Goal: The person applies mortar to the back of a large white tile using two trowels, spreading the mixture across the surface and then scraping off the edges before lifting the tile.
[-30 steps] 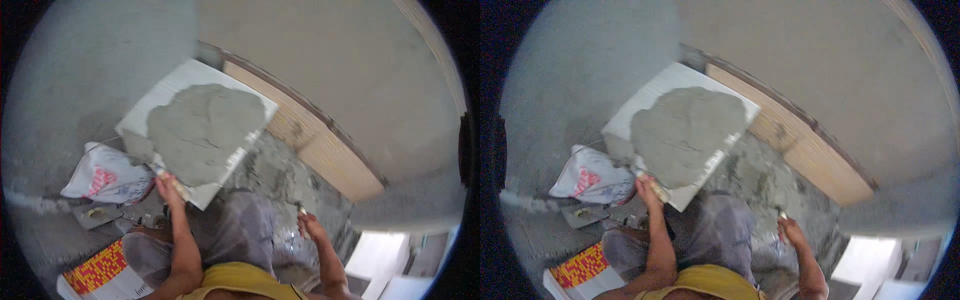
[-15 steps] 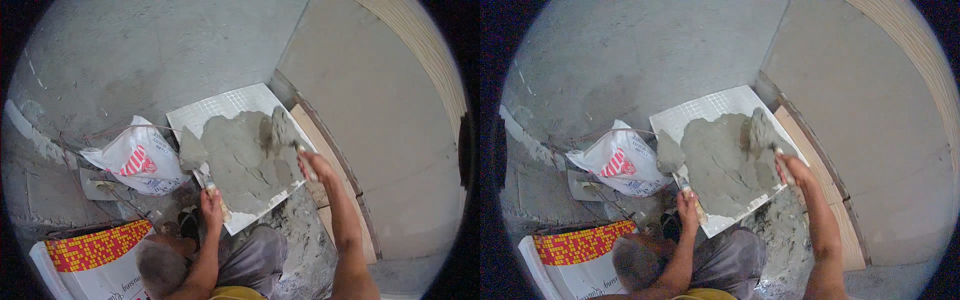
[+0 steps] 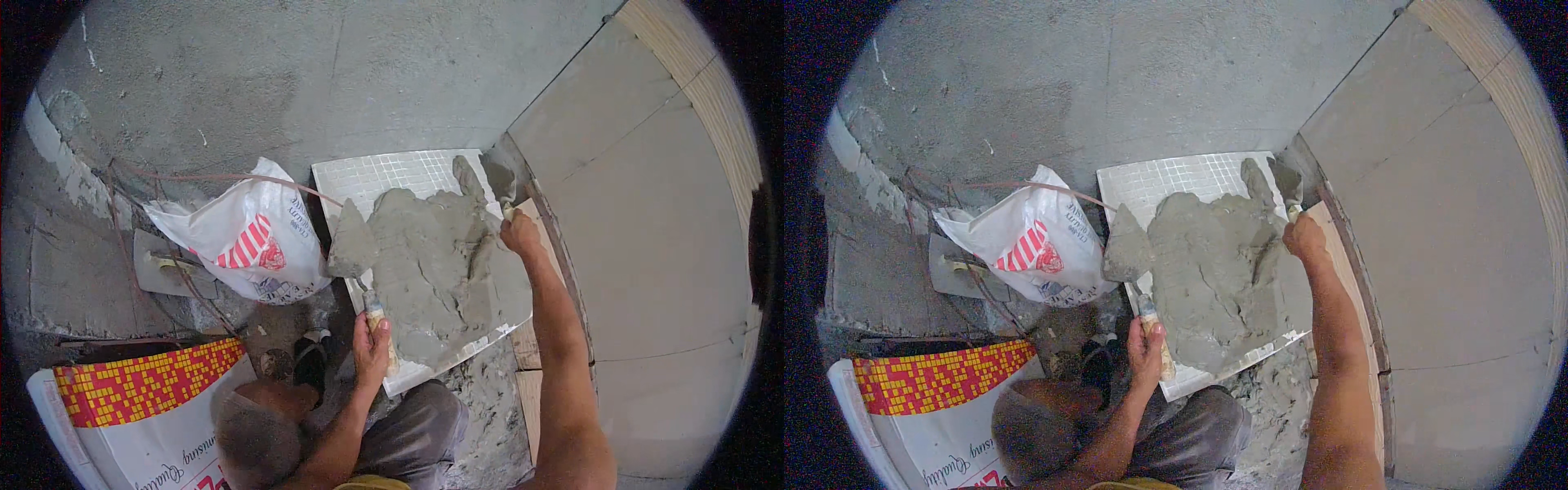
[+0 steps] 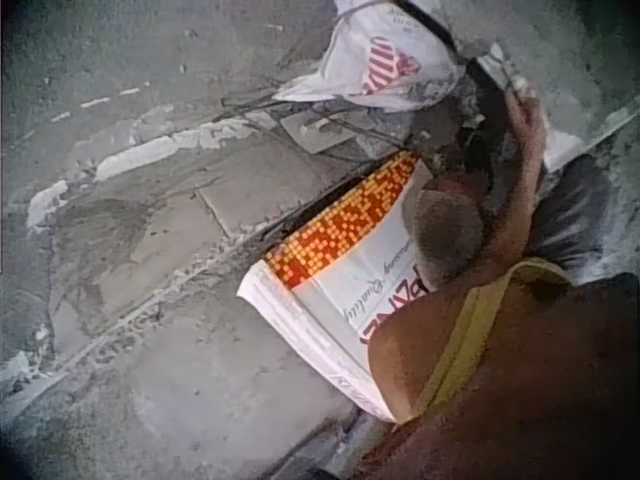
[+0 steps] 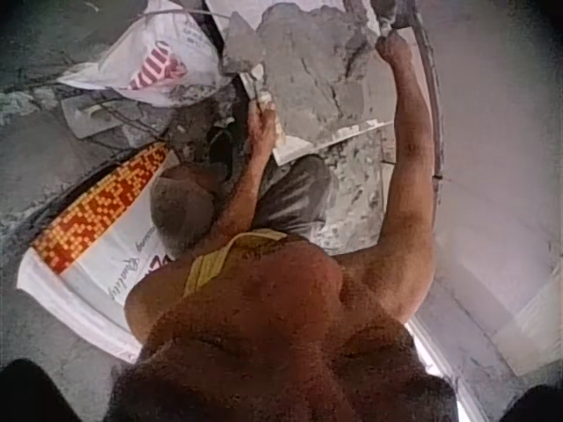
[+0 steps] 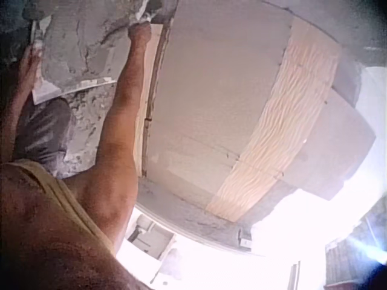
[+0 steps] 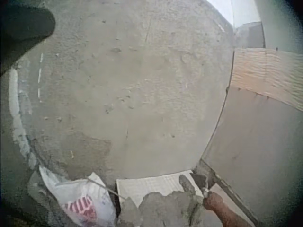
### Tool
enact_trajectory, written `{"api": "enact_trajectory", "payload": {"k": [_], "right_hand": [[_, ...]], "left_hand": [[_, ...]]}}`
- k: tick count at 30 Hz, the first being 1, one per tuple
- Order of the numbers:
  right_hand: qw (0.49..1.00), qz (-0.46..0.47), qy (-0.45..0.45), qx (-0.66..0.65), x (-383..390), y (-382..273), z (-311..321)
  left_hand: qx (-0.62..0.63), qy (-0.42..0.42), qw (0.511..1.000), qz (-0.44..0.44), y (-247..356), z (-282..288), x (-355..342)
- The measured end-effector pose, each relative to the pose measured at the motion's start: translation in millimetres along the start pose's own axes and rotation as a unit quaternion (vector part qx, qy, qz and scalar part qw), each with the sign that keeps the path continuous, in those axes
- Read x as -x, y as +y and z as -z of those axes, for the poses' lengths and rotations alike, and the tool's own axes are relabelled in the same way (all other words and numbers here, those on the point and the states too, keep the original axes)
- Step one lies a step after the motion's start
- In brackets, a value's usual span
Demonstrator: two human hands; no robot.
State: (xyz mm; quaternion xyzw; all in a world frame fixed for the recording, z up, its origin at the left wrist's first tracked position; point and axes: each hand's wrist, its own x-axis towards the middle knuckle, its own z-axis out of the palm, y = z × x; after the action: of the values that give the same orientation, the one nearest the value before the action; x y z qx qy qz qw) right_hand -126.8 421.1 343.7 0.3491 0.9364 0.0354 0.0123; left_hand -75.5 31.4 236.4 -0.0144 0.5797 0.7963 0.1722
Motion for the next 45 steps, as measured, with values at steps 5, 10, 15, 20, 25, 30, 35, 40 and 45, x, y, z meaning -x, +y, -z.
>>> {"api": "enact_trajectory", "payload": {"k": [5,10,15,20,25,30,35,40,45], "right_hand": [[0.998,0.054,-0.006,-0.025,-30,-14,4],[0.995,0.024,-0.089,0.025,-68,29,-41],[0.966,-0.01,-0.189,-0.174,-31,58,-39],[0.894,-0.135,-0.275,-0.327,21,60,5],[0.924,-0.064,-0.272,-0.262,45,89,65],[0.947,-0.067,-0.218,-0.226,25,102,19],[0.922,-0.157,-0.252,-0.25,72,75,11],[0.644,-0.271,-0.236,-0.675,129,65,-20],[0.723,-0.228,-0.292,-0.583,142,-20,-1]], "left_hand": [[-0.021,-0.008,1.0,-0.012,11,2,3],[-0.008,-0.007,1.0,-0.012,2,-9,4],[-0.01,-0.014,1.0,0.012,4,-6,4],[-0.007,0.012,1.0,-0.021,-14,1,0],[-0.004,0.017,1.0,-0.009,2,-10,1],[-0.002,0.004,1.0,-0.019,-7,-22,-1],[0.01,0.043,0.999,-0.014,-1,-8,5],[-0.001,0.013,1.0,-0.003,3,-17,3],[-0.019,0.017,0.998,-0.051,-2,-13,1]]}}
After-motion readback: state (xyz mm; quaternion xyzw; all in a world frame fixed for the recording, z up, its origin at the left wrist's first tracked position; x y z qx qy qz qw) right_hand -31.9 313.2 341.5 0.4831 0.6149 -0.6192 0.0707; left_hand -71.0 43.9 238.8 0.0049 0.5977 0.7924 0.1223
